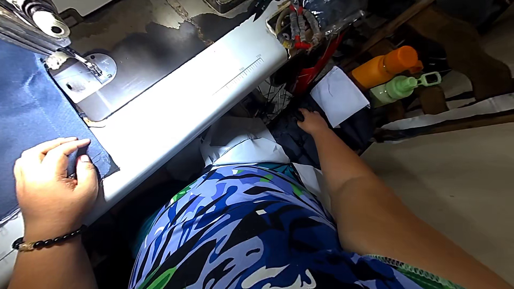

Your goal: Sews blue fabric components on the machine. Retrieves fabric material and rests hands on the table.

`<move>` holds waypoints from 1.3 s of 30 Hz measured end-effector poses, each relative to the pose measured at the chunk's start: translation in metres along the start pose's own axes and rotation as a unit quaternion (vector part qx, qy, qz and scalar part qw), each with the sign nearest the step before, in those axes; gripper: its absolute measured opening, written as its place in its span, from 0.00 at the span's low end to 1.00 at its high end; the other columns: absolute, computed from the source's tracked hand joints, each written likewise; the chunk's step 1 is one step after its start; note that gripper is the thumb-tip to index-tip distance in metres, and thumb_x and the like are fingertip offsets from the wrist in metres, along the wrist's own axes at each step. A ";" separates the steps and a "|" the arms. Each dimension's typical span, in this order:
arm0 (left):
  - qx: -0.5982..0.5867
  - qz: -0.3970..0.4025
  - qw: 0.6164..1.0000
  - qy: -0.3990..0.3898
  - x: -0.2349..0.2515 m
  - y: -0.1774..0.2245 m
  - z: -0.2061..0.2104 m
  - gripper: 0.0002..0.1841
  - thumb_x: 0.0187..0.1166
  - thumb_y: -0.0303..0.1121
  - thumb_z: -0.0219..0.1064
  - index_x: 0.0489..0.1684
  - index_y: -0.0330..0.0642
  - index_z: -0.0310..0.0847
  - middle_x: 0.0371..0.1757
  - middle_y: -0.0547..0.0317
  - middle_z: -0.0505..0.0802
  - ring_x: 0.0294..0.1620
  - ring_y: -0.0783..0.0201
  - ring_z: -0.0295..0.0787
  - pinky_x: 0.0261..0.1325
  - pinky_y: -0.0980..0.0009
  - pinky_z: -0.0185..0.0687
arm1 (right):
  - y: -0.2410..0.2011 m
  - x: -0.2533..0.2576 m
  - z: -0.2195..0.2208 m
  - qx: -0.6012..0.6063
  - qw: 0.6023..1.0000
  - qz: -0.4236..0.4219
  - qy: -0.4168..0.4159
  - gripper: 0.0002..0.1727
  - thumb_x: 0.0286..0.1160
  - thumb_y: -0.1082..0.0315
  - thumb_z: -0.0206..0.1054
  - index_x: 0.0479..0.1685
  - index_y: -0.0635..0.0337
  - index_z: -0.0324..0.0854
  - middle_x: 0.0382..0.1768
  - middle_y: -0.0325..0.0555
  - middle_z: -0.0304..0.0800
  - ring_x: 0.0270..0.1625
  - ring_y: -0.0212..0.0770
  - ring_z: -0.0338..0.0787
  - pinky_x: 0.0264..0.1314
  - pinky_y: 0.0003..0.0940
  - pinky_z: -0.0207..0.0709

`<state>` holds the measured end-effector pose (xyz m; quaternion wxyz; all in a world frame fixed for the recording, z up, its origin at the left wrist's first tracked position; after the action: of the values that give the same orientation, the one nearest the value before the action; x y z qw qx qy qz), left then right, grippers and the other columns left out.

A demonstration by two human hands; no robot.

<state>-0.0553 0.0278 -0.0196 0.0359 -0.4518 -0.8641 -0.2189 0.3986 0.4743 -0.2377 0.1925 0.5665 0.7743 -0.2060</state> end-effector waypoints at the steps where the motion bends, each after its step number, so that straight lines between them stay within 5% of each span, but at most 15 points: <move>1: -0.003 -0.001 1.000 0.001 0.000 0.001 0.000 0.26 0.87 0.44 0.48 0.71 0.35 0.81 0.74 0.36 0.83 0.79 0.40 0.75 0.82 0.46 0.64 | -0.001 -0.002 -0.003 -0.002 1.000 0.011 0.007 0.29 0.84 0.58 0.64 0.85 0.47 0.72 0.76 0.63 0.81 0.82 0.70 0.73 0.74 0.74 0.69; 5: -0.004 0.000 1.000 0.003 -0.001 -0.005 0.002 0.26 0.87 0.43 0.48 0.72 0.36 0.80 0.76 0.39 0.82 0.80 0.43 0.74 0.83 0.47 0.63 | 0.014 -0.007 -0.020 0.067 0.993 0.072 0.070 0.21 0.86 0.68 0.57 0.75 0.56 0.79 0.67 0.68 0.86 0.73 0.70 0.84 0.71 0.74 0.72; 14: -0.006 0.005 1.000 -0.001 0.001 0.001 0.001 0.26 0.86 0.44 0.49 0.70 0.34 0.81 0.74 0.36 0.83 0.78 0.40 0.76 0.81 0.46 0.65 | 0.040 -0.015 -0.031 0.178 0.971 0.106 0.117 0.20 0.89 0.61 0.59 0.72 0.61 0.81 0.67 0.64 0.87 0.74 0.64 0.83 0.77 0.67 0.70; 19: -0.006 0.010 1.000 0.002 -0.001 -0.003 0.002 0.26 0.88 0.44 0.48 0.72 0.36 0.80 0.76 0.38 0.82 0.81 0.43 0.74 0.84 0.47 0.62 | 0.047 -0.008 -0.028 0.225 0.962 0.107 0.114 0.20 0.87 0.60 0.63 0.66 0.65 0.85 0.64 0.69 0.87 0.72 0.68 0.83 0.75 0.70 0.69; 22: -0.004 0.015 1.000 0.002 0.000 -0.002 0.002 0.26 0.87 0.43 0.48 0.72 0.35 0.80 0.76 0.37 0.82 0.81 0.42 0.73 0.84 0.47 0.62 | 0.054 -0.004 -0.017 0.290 0.943 0.142 0.081 0.23 0.91 0.58 0.56 0.71 0.65 0.81 0.53 0.64 0.90 0.50 0.58 0.90 0.58 0.58 0.80; 25: -0.002 0.007 1.000 -0.001 0.000 -0.003 0.002 0.26 0.87 0.44 0.48 0.72 0.35 0.80 0.76 0.38 0.82 0.81 0.42 0.74 0.83 0.47 0.62 | 0.057 -0.005 -0.012 0.338 0.923 0.176 0.055 0.24 0.94 0.55 0.51 0.75 0.61 0.78 0.42 0.54 0.88 0.33 0.42 0.82 0.40 0.40 0.76; 30: -0.002 0.006 1.000 0.001 0.000 -0.002 0.002 0.26 0.87 0.43 0.49 0.71 0.36 0.81 0.76 0.38 0.82 0.80 0.41 0.74 0.83 0.47 0.63 | 0.057 -0.009 -0.011 0.371 0.906 0.198 0.041 0.24 0.95 0.53 0.48 0.73 0.58 0.79 0.35 0.46 0.88 0.23 0.33 0.76 0.28 0.29 0.70; 34: -0.002 0.009 1.000 0.003 0.000 -0.005 0.002 0.26 0.87 0.43 0.49 0.71 0.36 0.81 0.76 0.38 0.82 0.81 0.42 0.74 0.83 0.47 0.63 | 0.041 -0.012 -0.013 0.449 0.876 0.166 0.058 0.23 0.92 0.63 0.53 0.81 0.60 0.67 0.50 0.58 0.91 0.33 0.41 0.92 0.36 0.34 0.85; 36: -0.001 0.008 1.000 0.002 -0.001 -0.005 0.003 0.26 0.87 0.44 0.48 0.72 0.37 0.81 0.76 0.39 0.82 0.81 0.43 0.74 0.83 0.47 0.63 | 0.014 -0.009 -0.020 0.446 0.890 0.076 0.066 0.21 0.90 0.70 0.53 0.78 0.67 0.65 0.55 0.61 0.90 0.47 0.46 0.96 0.51 0.41 0.89; 39: 0.000 0.009 1.000 0.001 0.000 -0.005 0.003 0.27 0.87 0.44 0.48 0.72 0.36 0.81 0.75 0.39 0.83 0.80 0.43 0.75 0.83 0.47 0.63 | -0.034 0.004 -0.011 0.204 0.975 -0.092 0.004 0.23 0.93 0.67 0.48 0.82 0.61 0.71 0.76 0.61 0.80 0.81 0.59 0.78 0.83 0.61 0.68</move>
<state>-0.0585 0.0264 -0.0239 0.0389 -0.4592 -0.8601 -0.2189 0.3641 0.4744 -0.2272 0.0498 0.5210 0.7654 -0.3744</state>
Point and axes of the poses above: each hand's wrist, its own x-axis towards the middle knuckle, its own z-axis out of the palm, y = z × x, the point moved 10 cm from there along x, towards the middle knuckle
